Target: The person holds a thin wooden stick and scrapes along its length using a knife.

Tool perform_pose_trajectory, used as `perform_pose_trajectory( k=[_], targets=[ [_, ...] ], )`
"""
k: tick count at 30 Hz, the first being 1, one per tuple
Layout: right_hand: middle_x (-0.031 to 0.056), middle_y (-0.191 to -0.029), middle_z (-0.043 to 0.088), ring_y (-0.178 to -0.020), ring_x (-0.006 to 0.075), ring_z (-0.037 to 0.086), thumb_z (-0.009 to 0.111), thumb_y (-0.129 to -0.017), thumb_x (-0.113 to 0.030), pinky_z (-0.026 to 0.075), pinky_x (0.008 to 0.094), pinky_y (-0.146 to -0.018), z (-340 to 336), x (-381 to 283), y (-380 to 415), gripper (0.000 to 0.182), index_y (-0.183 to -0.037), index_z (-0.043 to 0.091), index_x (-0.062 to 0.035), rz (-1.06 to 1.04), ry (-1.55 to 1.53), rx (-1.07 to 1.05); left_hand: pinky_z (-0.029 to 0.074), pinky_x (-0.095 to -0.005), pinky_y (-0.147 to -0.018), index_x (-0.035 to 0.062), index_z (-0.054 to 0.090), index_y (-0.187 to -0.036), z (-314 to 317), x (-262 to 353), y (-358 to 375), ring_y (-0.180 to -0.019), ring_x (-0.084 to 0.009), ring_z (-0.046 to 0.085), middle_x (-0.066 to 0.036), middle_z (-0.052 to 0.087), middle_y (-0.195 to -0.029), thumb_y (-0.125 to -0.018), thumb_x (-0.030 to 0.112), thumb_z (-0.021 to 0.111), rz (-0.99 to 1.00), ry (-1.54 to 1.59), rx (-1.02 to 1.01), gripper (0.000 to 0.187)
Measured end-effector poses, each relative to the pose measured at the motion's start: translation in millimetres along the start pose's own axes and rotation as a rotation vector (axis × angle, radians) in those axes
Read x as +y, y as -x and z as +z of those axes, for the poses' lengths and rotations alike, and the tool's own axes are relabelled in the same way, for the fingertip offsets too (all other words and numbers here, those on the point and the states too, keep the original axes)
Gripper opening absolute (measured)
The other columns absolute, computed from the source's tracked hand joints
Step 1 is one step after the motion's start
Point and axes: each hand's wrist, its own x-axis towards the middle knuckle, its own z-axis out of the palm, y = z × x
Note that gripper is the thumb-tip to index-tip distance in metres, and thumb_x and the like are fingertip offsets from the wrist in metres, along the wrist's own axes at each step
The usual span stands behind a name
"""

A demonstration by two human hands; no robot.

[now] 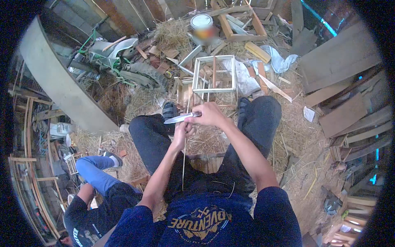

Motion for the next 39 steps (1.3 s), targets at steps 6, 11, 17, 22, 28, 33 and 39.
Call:
perform_pose_trajectory(
  k=[6, 11, 17, 22, 28, 33, 39],
  targets=[
    [0.0130, -0.059, 0.060, -0.058, 0.0335, 0.062, 0.067, -0.077, -0.072, 0.048, 0.0431, -0.058, -5, 8, -2, 0.058, -0.078, 0.073, -0.0142, 0.070, 0.043, 0.004, 0.027, -0.0276, -0.048, 0.0119, 0.043, -0.092, -12, -13, -13, -0.046, -0.0074, 0.023, 0.005, 0.026, -0.061, -0.104, 0.023, 0.043, 0.023, -0.022, -0.083, 0.017],
    [0.0097, -0.062, 0.065, -0.060, 0.0274, 0.065, 0.066, -0.080, -0.071, 0.048, 0.0391, -0.058, -20, 40, -3, 0.054, -0.085, 0.076, -0.0175, 0.182, 0.134, 0.243, 0.024, -0.0274, -0.044, 0.0130, 0.045, -0.096, 0, 1, -2, -0.044, -0.0071, 0.023, 0.005, 0.026, -0.059, -0.108, 0.029, 0.039, 0.019, 0.056, -0.129, 0.021],
    [0.0084, -0.057, 0.060, -0.056, 0.0275, 0.060, 0.052, -0.091, -0.071, 0.042, 0.0411, -0.055, -56, 64, -9, 0.066, -0.074, 0.066, -0.0083, 0.464, 0.165, 0.516, 0.019, -0.0233, -0.043, 0.0114, 0.047, -0.097, -13, 4, 2, -0.046, -0.0055, 0.022, 0.006, 0.028, -0.061, -0.106, 0.031, 0.043, 0.115, -0.030, -0.015, 0.022],
    [0.0092, -0.056, 0.059, -0.054, 0.0297, 0.060, 0.057, -0.089, -0.068, 0.046, 0.0415, -0.056, -37, 15, 13, 0.062, -0.076, 0.068, -0.0089, 0.311, 0.110, 0.209, 0.022, -0.0220, -0.042, 0.0117, 0.051, -0.098, -17, 10, -19, -0.051, -0.0050, 0.028, 0.005, 0.034, -0.064, -0.106, 0.026, 0.041, 0.159, -0.055, 0.028, 0.019],
    [0.0153, -0.058, 0.062, -0.059, 0.0364, 0.065, 0.059, -0.088, -0.067, 0.050, 0.0452, -0.061, -13, 4, 6, 0.060, -0.078, 0.070, -0.0078, 0.082, 0.157, 0.065, 0.024, -0.0224, -0.043, 0.0112, 0.050, -0.103, -12, -1, -8, -0.052, -0.0054, 0.032, 0.004, 0.038, -0.068, -0.106, 0.023, 0.041, 0.078, -0.117, 0.021, 0.016],
    [0.0175, -0.060, 0.062, -0.062, 0.0395, 0.065, 0.058, -0.087, -0.068, 0.050, 0.0476, -0.062, -5, -1, -1, 0.062, -0.078, 0.069, -0.0076, 0.024, 0.115, 0.010, 0.025, -0.0235, -0.043, 0.0099, 0.045, -0.094, -5, -1, -8, -0.049, -0.0068, 0.031, 0.004, 0.035, -0.063, -0.104, 0.022, 0.042, 0.071, -0.118, 0.051, 0.016],
    [0.0173, -0.061, 0.061, -0.063, 0.0379, 0.064, 0.060, -0.087, -0.067, 0.050, 0.0459, -0.061, 0, -4, 0, 0.059, -0.079, 0.069, -0.0090, -0.007, 0.053, -0.017, 0.022, -0.0250, -0.043, 0.0102, 0.044, -0.083, -8, -3, -5, -0.047, -0.0057, 0.028, 0.006, 0.030, -0.059, -0.105, 0.022, 0.044, 0.094, -0.163, 0.047, 0.025]
  ],
)
